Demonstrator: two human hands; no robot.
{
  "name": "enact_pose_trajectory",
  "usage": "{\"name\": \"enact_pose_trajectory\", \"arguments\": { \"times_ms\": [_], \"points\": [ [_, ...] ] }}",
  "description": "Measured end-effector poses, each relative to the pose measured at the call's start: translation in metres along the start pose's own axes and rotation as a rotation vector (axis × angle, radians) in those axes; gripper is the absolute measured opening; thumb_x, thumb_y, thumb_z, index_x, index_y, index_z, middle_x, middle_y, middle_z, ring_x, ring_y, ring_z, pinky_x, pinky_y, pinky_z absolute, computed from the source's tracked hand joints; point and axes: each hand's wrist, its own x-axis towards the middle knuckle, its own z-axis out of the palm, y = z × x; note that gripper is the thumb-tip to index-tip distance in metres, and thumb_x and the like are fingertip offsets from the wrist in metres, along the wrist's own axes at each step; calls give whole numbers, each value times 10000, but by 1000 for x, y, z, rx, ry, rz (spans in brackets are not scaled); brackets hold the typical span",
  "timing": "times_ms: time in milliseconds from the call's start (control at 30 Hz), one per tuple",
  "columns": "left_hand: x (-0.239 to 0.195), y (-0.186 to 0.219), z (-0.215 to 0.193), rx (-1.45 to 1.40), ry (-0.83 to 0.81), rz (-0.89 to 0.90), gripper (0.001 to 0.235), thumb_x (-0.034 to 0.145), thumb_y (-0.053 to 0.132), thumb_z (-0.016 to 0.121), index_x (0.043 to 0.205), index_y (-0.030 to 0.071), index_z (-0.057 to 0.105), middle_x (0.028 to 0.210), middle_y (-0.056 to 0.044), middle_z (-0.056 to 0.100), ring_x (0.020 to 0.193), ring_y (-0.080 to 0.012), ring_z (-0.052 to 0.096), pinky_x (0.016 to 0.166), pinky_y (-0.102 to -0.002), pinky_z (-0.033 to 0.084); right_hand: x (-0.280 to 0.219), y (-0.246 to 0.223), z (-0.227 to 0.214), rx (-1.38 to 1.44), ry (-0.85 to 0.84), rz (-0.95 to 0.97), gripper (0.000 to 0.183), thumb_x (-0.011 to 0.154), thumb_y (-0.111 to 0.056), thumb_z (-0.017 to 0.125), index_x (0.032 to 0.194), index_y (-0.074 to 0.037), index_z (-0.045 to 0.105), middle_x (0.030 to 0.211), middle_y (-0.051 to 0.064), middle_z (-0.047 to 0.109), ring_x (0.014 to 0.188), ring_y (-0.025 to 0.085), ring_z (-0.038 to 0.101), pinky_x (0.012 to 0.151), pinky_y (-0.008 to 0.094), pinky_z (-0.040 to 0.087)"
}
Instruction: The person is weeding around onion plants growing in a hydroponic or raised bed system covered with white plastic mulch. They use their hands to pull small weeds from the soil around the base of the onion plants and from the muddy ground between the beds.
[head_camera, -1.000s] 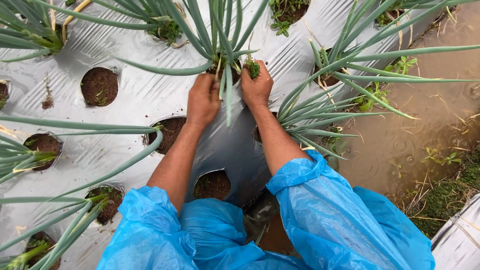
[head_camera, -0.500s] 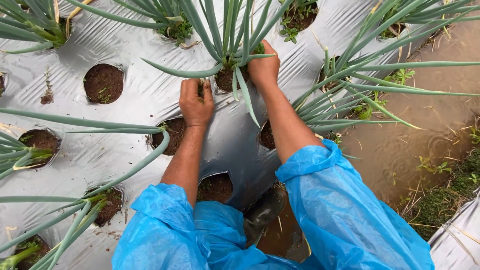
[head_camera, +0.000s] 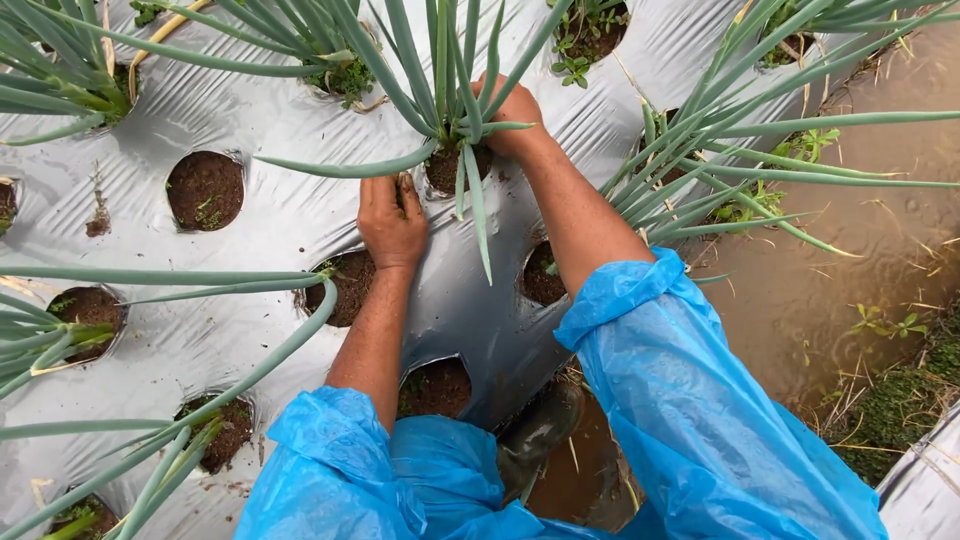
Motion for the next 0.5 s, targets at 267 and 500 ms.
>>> {"name": "enact_pose_trajectory", "arguments": {
  "times_ms": [267,500],
  "points": [
    [-1,-2,1,3,-9,-3,95,1020,107,590,941,56,581,879,-70,546,761,-218,537,589,-367,488,-22,-23,-10,33,121,60,214,727,-117,656,633,-183,475,760,33,564,689,224,517,560,406,399],
    [-2,-8,5,-43,44,40,115,1008,79,608,912,77,545,854,-57,509,802,-290,587,680,-397,509,-28,-27,-10,172,159,152,150,768,-50,702,702,-168,638,781,9,633,753,164,609,674,328,559]
  ]
}}
